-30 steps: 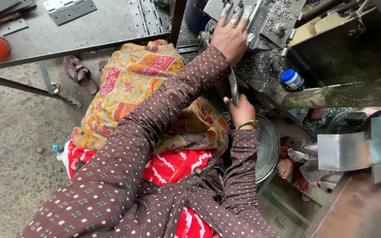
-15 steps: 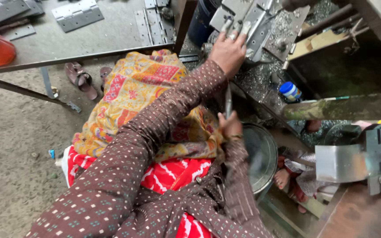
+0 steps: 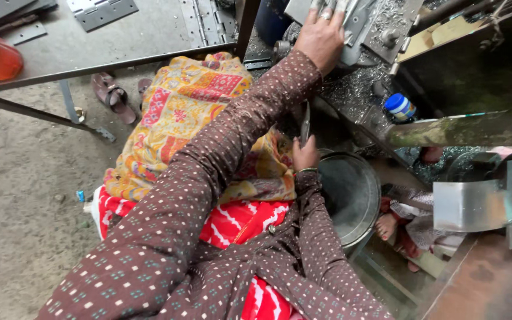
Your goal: The person operates a manual press machine to shape metal hinge components. They repeatedly pick up metal pieces, position them under the press, and activate the machine to form the parts.
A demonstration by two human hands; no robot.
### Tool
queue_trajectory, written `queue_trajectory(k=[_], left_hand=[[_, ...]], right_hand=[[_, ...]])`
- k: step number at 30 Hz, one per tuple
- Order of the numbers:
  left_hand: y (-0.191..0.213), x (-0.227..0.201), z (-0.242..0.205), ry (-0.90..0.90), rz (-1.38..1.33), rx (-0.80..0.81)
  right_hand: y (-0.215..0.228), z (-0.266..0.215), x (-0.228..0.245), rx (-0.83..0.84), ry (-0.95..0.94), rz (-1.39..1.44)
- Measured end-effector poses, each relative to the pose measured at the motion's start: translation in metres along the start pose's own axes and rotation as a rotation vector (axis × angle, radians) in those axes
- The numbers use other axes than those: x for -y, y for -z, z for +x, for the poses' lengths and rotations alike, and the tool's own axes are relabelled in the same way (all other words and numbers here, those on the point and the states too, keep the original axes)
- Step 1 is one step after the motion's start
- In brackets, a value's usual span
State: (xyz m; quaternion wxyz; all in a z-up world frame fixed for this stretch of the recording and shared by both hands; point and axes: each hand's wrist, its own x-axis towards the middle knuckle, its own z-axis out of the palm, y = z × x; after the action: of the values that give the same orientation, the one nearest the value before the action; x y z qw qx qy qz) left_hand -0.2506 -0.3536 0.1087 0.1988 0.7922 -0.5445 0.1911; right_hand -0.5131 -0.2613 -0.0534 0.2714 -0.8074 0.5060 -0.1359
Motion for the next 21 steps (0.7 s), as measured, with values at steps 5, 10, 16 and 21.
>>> queue_trajectory(k=[5, 10, 16, 21], left_hand=[[0.018, 0.002, 0.013, -0.002, 0.011, -0.007], [-0.018, -0.004, 0.026, -0.008, -0.065, 0.073], [-0.042, 0.002, 0.045, 0.026, -0.023, 0.06], [-0.024, 0.005, 0.034, -0.013, -0.047, 0.034]], right_hand=[[0.07, 0.023, 0.025, 0.114, 0.056, -0.12], [0.116, 0.018, 0.037, 0.204, -0.011, -0.25], [0.022, 0.007, -0.001, -0.001, 0.016, -0.03], [0.0, 0.007, -0.011, -0.026, 0.041, -0.075]])
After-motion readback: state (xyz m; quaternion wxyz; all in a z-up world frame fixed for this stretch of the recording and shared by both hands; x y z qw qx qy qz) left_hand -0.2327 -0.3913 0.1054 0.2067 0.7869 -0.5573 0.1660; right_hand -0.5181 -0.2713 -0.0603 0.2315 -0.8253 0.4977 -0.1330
